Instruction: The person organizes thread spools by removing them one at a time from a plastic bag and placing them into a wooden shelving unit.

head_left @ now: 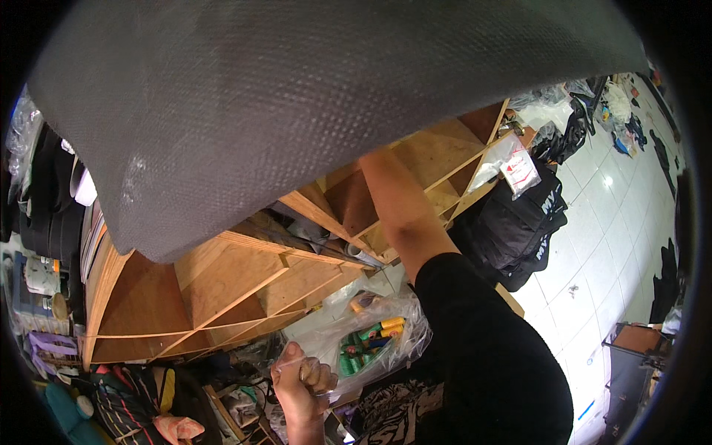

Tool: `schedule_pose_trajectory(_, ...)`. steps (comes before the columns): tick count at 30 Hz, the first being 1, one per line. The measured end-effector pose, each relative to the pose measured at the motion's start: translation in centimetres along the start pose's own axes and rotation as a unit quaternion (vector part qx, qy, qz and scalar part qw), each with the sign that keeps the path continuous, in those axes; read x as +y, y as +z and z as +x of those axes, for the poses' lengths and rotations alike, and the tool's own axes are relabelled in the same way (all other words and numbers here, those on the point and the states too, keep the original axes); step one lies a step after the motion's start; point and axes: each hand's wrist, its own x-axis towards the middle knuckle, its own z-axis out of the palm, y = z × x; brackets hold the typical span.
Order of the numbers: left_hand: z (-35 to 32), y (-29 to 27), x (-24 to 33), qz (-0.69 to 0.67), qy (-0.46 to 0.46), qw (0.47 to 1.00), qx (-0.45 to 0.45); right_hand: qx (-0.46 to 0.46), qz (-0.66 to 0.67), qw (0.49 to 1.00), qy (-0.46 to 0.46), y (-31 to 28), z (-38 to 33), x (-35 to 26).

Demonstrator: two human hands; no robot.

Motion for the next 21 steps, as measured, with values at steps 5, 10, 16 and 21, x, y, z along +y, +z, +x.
schedule_pose_trajectory(5,-0.2,0.9,0.2,0.012,-0.020,0.998,0.051,-0.055,-0.032,0.997,0.031,-0.6,0.9,0.2)
schedule_pose_trajectory(10,0.1,1.5,0.0,0.030,-0.016,0.998,0.043,-0.110,-0.062,0.992,0.025,-1.5,2.4,0.2)
schedule_pose_trajectory(16,0.2,1.5,-0.9,0.052,-0.012,0.998,0.013,-0.055,-0.039,0.997,0.031,-4.5,1.3,0.4)
schedule_pose_trajectory(21,0.7,0.7,-1.1,0.054,0.004,0.998,0.016,-0.164,0.231,0.950,0.127,-10.3,-4.5,-5.4)
